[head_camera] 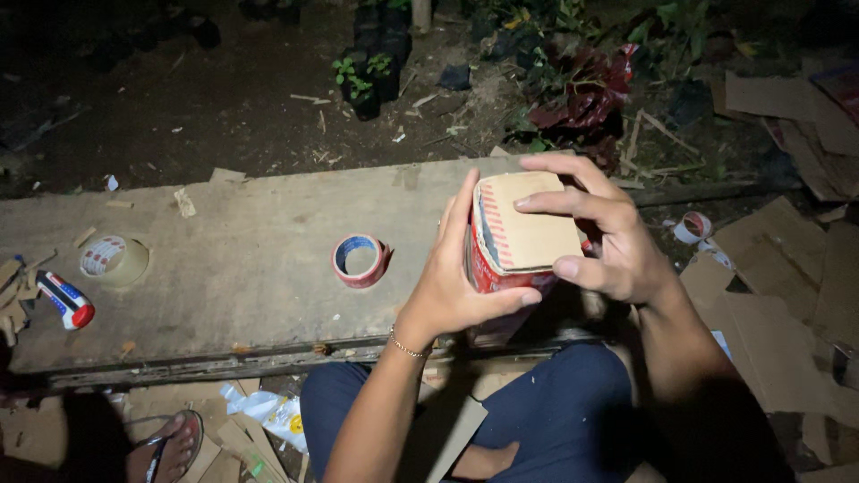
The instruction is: The person cuts a piece of cardboard with a knife, folds it, and places it on top of a red cylindrical container. They then secure the cardboard to the container using red tape, wrapping it around multiple times. The person continues to tape the assembly while seated at a low wooden table.
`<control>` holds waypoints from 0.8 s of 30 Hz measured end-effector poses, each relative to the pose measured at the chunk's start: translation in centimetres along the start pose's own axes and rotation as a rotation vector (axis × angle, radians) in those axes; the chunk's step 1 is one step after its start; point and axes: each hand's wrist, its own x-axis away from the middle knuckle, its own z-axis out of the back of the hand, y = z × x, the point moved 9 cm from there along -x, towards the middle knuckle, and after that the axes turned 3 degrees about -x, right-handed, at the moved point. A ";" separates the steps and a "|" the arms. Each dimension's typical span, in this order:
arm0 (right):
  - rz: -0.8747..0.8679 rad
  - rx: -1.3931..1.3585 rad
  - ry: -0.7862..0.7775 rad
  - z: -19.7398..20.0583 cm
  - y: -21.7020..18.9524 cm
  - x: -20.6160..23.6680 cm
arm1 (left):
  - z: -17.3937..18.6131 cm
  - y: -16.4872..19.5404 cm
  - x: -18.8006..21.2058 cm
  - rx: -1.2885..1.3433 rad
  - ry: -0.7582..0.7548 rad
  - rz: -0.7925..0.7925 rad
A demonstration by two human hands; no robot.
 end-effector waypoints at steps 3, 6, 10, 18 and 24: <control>0.043 0.036 0.032 0.0 -0.7 -0.1 | 0.0 0.1 0.0 0.018 -0.014 0.014; 0.036 -0.055 0.073 0.0 -1.0 0.2 | -0.1 0.6 0.2 0.018 -0.010 -0.019; 0.025 0.068 0.079 -0.2 -1.2 0.6 | -0.3 0.5 0.8 0.035 -0.013 -0.008; 0.010 0.100 0.080 -0.5 -1.1 0.4 | -0.2 0.7 0.7 0.022 -0.006 -0.024; 0.078 0.131 0.094 -0.5 -2.1 -0.2 | 0.3 0.6 0.5 0.008 -0.004 -0.014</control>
